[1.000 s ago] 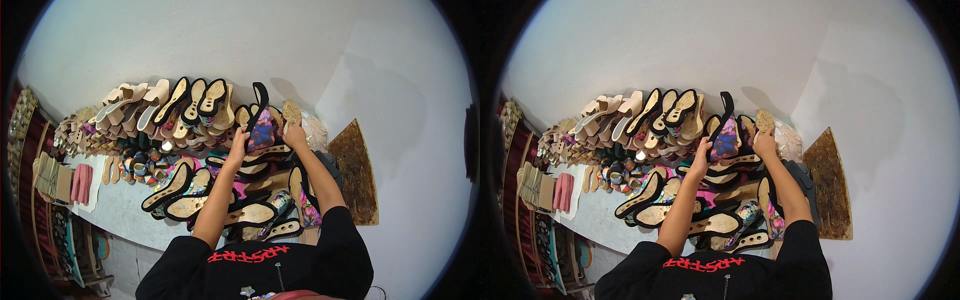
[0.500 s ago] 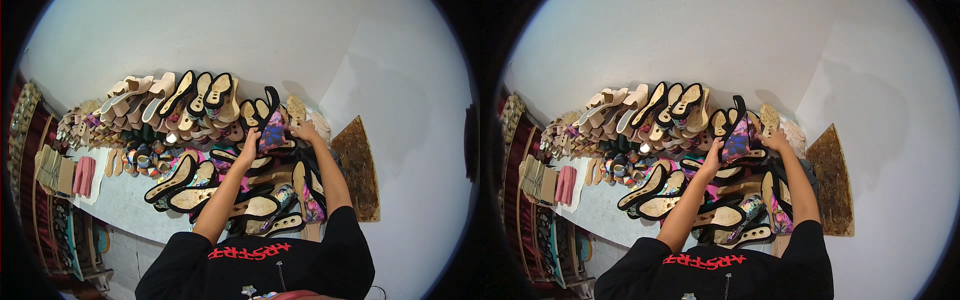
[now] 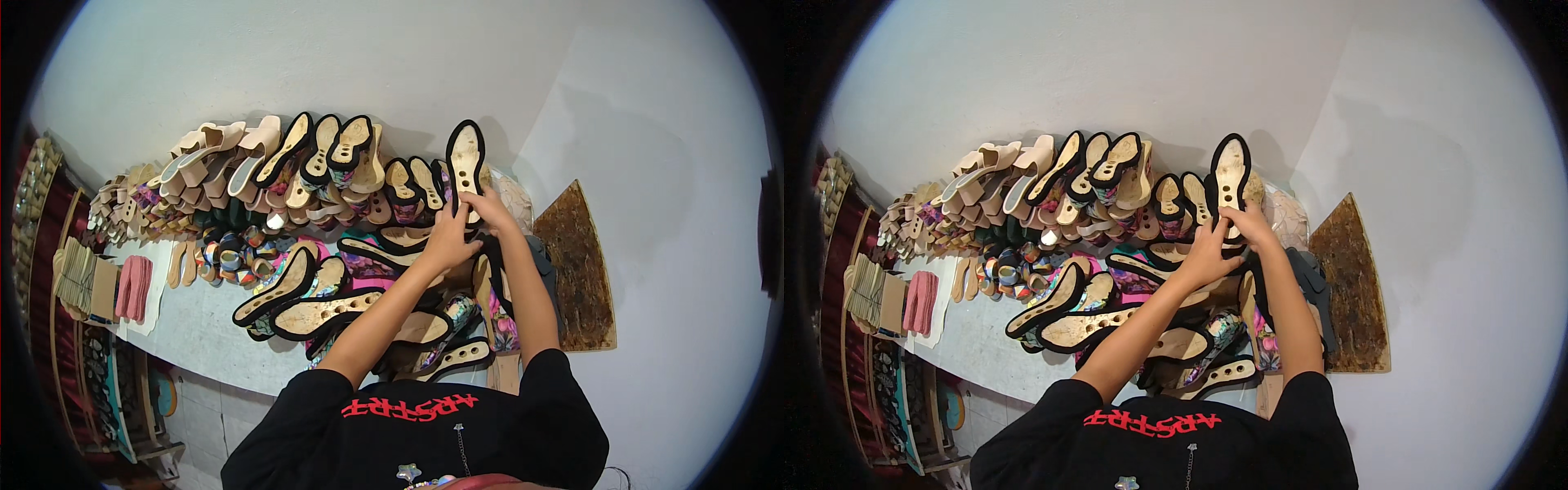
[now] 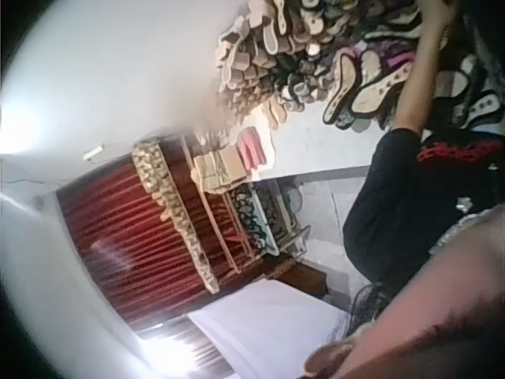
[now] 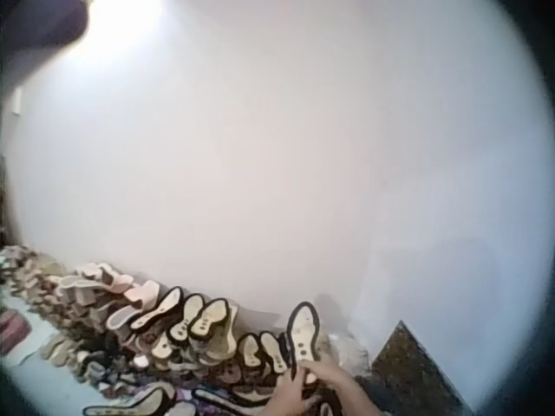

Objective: The recorder is sorting and organizing various sandal components and soles on a workbench.

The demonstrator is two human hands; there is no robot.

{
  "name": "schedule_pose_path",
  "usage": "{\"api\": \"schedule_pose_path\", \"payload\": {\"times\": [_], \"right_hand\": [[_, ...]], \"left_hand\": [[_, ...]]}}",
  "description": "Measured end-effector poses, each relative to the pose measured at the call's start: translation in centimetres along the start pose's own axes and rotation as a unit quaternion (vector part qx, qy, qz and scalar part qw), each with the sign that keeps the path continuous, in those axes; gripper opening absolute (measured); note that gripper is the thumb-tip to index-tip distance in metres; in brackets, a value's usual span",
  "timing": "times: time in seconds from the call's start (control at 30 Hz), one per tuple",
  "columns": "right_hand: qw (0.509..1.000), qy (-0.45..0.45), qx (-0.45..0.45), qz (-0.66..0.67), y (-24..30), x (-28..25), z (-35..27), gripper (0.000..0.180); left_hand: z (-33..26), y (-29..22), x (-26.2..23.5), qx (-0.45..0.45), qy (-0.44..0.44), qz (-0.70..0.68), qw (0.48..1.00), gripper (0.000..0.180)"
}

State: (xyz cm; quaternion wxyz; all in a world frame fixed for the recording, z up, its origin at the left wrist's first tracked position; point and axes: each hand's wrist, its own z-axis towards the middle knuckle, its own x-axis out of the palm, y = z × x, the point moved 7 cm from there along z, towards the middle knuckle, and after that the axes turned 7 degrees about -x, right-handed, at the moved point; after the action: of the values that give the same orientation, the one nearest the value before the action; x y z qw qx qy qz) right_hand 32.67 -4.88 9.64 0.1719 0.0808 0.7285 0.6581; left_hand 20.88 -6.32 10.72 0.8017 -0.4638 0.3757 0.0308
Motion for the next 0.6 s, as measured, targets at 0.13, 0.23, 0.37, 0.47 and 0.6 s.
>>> {"api": "schedule_pose_path", "payload": {"times": [0.13, 0.23, 0.37, 0.47, 0.6], "right_hand": [[0.998, 0.006, 0.038, -0.049, 1.1, -0.3, 1.5, 0.041], [0.995, 0.035, 0.084, -0.048, 0.1, 0.0, 3.1, 0.038], [0.988, 0.071, 0.135, 0.006, -1.9, 1.6, 6.1, 0.037], [0.977, 0.091, 0.192, 0.010, -4.0, 2.7, 7.7, 0.038], [0.982, 0.090, 0.168, 0.003, -6.5, 4.4, 9.7, 0.050]], "left_hand": [[-0.6, 2.1, -2.3, -0.070, 0.013, -0.022, 0.997, 0.094], [-1.0, 1.6, -5.2, 0.000, -0.069, 0.012, 0.998, 0.079], [-0.9, 6.0, -7.7, -0.078, -0.218, 0.091, 0.969, 0.064], [-0.1, 9.4, -6.6, -0.142, -0.156, 0.063, 0.976, 0.063], [1.3, 11.6, -5.4, -0.146, -0.094, 0.008, 0.985, 0.052]]}}
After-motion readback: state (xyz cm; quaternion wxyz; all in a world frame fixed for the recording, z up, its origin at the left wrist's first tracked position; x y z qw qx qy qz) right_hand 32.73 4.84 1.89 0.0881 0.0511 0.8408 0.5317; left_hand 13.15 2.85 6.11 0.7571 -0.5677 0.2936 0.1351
